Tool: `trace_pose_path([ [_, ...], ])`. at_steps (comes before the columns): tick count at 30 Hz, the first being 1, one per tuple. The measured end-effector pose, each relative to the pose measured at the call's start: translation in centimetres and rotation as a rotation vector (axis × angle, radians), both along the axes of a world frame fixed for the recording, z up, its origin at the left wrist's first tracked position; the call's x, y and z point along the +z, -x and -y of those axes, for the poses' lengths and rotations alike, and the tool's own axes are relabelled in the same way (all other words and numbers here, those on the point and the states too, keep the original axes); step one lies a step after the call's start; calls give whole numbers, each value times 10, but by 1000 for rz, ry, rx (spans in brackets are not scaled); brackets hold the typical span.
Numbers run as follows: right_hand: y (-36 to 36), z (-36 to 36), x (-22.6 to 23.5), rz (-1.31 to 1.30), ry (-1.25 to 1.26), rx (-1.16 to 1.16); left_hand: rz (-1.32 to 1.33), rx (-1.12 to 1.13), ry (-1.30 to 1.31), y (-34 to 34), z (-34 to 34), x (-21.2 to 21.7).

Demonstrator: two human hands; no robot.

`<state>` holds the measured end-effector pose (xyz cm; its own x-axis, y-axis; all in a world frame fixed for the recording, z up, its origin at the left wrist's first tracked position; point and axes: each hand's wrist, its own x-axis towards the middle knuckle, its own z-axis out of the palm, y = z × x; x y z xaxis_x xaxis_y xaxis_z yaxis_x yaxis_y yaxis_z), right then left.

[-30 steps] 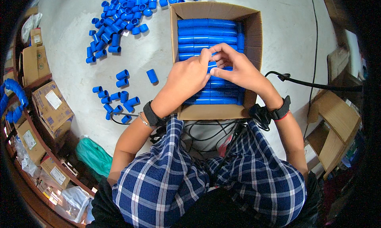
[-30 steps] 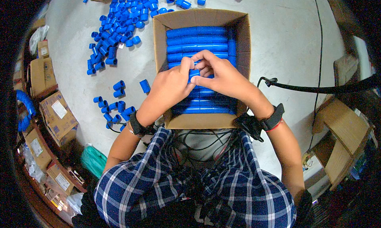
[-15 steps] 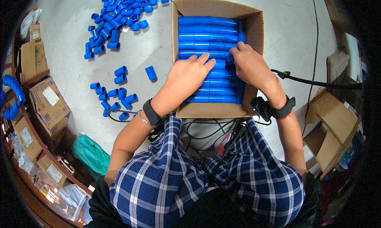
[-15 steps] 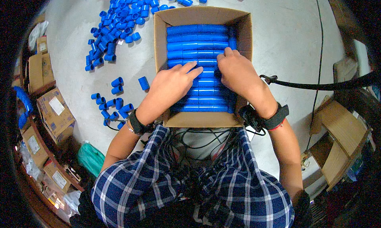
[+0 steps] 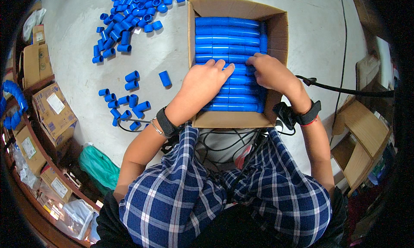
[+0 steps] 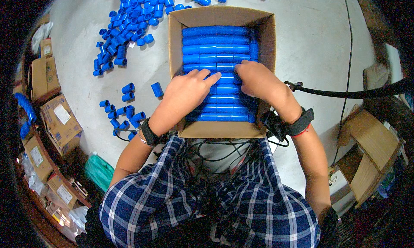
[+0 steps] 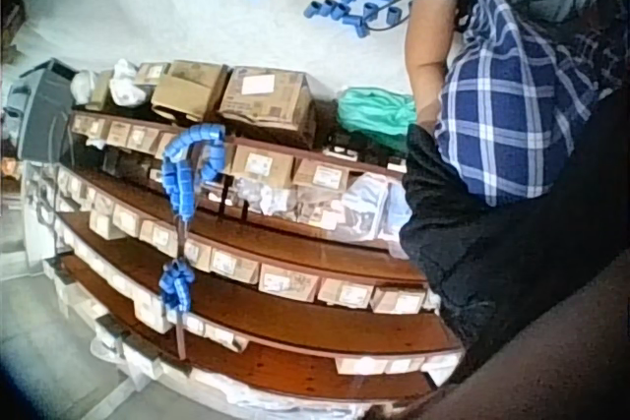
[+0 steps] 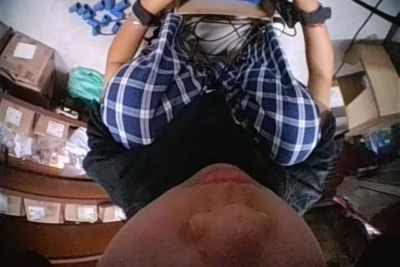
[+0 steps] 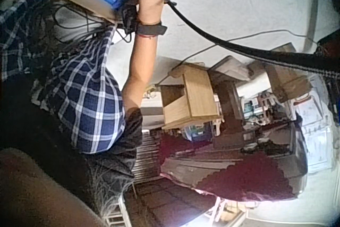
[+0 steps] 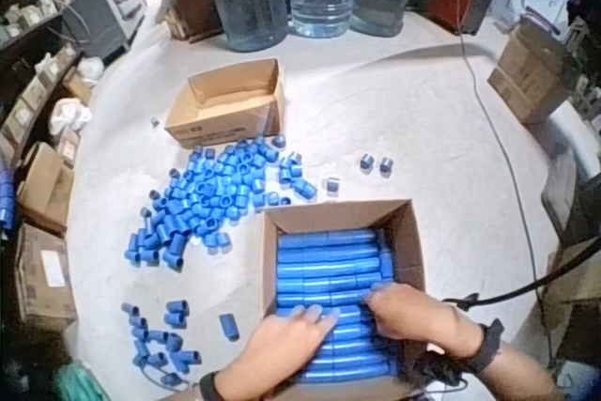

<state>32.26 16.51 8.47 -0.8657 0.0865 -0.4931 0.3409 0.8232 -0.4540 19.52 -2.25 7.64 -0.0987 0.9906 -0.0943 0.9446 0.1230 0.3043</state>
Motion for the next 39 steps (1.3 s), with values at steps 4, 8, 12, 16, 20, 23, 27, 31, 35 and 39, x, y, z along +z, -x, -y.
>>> trace_pose_path([
  [4, 1, 4, 1, 5, -166, 155, -1, 2, 11, 0, 0, 0],
  [8, 3, -3, -1, -168, -259, 178, 7, 2, 1, 1, 0, 1],
  [12, 3, -8, -2, -184, -154, 153, -3, -3, 12, 1, 0, 1],
  [16, 4, -3, -5, 1, -140, 169, -18, -7, 14, 0, 1, 1],
  [20, 2, -3, -8, 15, -107, 136, -23, -10, 9, 0, 1, 1],
  [23, 3, -6, -11, 11, -72, 143, -11, -6, 16, 0, 0, 3],
  [27, 6, -5, 2, -173, 17, 1, 190, 96, -77, -2, -4, 10],
  [31, 15, 10, 32, -474, 226, -225, 747, 366, -386, 4, -14, 18],
  [35, 24, 36, 51, -543, 570, -381, 1306, 565, -229, 19, -17, 27],
  [39, 31, 47, 52, -574, 496, -314, 1751, 709, -174, 13, -9, 36],
])
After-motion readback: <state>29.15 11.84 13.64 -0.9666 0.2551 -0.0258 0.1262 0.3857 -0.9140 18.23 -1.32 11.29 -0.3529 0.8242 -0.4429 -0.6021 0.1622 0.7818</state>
